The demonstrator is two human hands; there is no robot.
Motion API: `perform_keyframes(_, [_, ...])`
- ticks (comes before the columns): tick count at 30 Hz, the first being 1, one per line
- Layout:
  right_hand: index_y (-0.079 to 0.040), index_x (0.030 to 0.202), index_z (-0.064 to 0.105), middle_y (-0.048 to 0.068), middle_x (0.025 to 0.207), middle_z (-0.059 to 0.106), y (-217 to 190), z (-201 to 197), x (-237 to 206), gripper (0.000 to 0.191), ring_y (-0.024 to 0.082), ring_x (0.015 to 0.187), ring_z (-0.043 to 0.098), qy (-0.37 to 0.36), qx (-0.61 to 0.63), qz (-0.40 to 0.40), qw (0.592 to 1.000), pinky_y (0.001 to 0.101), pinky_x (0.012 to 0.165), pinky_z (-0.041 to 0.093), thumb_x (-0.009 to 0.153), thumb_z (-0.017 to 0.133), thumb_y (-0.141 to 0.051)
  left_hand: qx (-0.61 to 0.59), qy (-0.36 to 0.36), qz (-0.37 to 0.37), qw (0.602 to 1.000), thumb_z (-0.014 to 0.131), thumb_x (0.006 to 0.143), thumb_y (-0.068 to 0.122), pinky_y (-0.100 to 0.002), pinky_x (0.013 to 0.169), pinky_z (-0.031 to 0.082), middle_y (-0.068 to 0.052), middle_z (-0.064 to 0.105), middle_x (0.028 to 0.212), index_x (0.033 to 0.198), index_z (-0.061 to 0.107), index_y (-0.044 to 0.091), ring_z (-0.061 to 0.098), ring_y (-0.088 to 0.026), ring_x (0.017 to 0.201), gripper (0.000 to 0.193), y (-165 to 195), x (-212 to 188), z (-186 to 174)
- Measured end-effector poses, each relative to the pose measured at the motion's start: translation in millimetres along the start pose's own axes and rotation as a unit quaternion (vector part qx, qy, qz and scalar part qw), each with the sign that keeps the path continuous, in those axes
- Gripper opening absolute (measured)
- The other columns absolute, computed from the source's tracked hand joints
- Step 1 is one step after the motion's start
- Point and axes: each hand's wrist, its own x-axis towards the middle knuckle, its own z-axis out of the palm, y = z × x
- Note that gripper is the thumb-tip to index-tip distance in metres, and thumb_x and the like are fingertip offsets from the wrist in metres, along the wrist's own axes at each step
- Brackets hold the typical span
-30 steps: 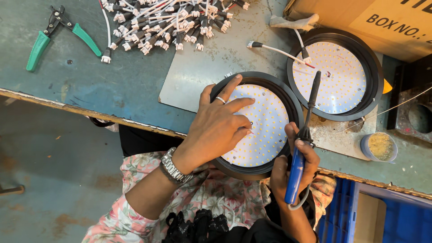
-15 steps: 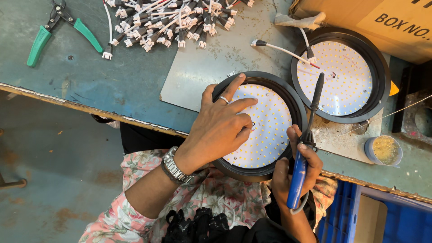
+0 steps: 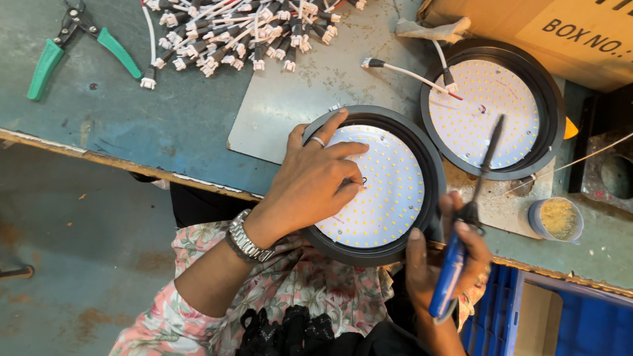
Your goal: The person solders wires to the contact points on circular LED light panels using a soldering iron and solder wire. They apply flux from a small container, wipe the surface with a cloth, and repeat the process on multiple units placed on a workbench.
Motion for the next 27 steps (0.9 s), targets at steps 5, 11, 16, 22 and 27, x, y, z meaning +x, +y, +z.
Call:
perform_keyframes(5, [-0.012, 0.147, 0.031, 0.026, 0.153, 0.043, 4, -36, 4, 0.066, 0.034, 0.149, 0.049, 0.05, -0.07, -0.027, 0.996, 0.0455, 0.134, 0.04, 0.098, 0.065, 0.017, -0.016, -0.017, -0.019, 1.0, 0.075, 0.079, 0.025, -0.065, 0.111, 0.02, 0.002, 0.07, 0.129, 0.073, 0.08, 0.018, 0.034, -0.034, 0.147, 0.011, -3, 3, 1])
perform_keyframes(11, [-0.01, 0.146, 0.025, 0.026, 0.155, 0.042, 0, -72, 6, 0.064, 0.034, 0.151, 0.048, 0.072, -0.155, -0.01, 0.985, 0.0434, 0.132, 0.041, 0.103, 0.062, 0.019, -0.016, -0.022, -0.047, 0.999, 0.075, 0.074, 0.023, -0.065, 0.11, 0.021, 0.003, 0.07, 0.128, 0.069, 0.08, 0.019, 0.035, -0.033, 0.146, 0.008, -1, 8, 2])
perform_keyframes(16, [-0.012, 0.15, 0.024, 0.019, 0.157, 0.045, 14, -99, 10, 0.065, 0.03, 0.149, 0.049, 0.086, -0.21, -0.032, 0.973, 0.0384, 0.125, 0.043, 0.106, 0.065, 0.013, -0.012, -0.027, -0.067, 0.997, 0.075, 0.075, 0.022, -0.065, 0.107, 0.022, 0.003, 0.07, 0.128, 0.069, 0.079, 0.018, 0.035, -0.033, 0.147, 0.009, 4, 9, 4])
perform_keyframes(22, [-0.005, 0.154, 0.028, 0.02, 0.156, 0.033, 47, -133, 15, 0.075, 0.037, 0.147, 0.043, 0.082, -0.316, -0.003, 0.945, 0.0464, 0.126, 0.036, 0.096, 0.073, 0.012, 0.0, -0.027, -0.058, 0.998, 0.075, 0.079, 0.026, -0.069, 0.104, 0.022, -0.001, 0.068, 0.13, 0.078, 0.08, 0.017, 0.033, -0.037, 0.147, 0.01, 4, 8, 5])
perform_keyframes(27, [-0.012, 0.158, 0.023, 0.008, 0.162, 0.03, 64, -158, 16, 0.091, 0.027, 0.159, 0.033, 0.056, -0.209, 0.012, 0.976, 0.0407, 0.135, 0.026, 0.097, 0.087, 0.01, 0.031, -0.018, -0.06, 0.998, 0.073, 0.085, 0.026, -0.074, 0.101, 0.023, -0.002, 0.067, 0.131, 0.082, 0.077, 0.015, 0.033, -0.041, 0.146, 0.012, 16, -1, 7])
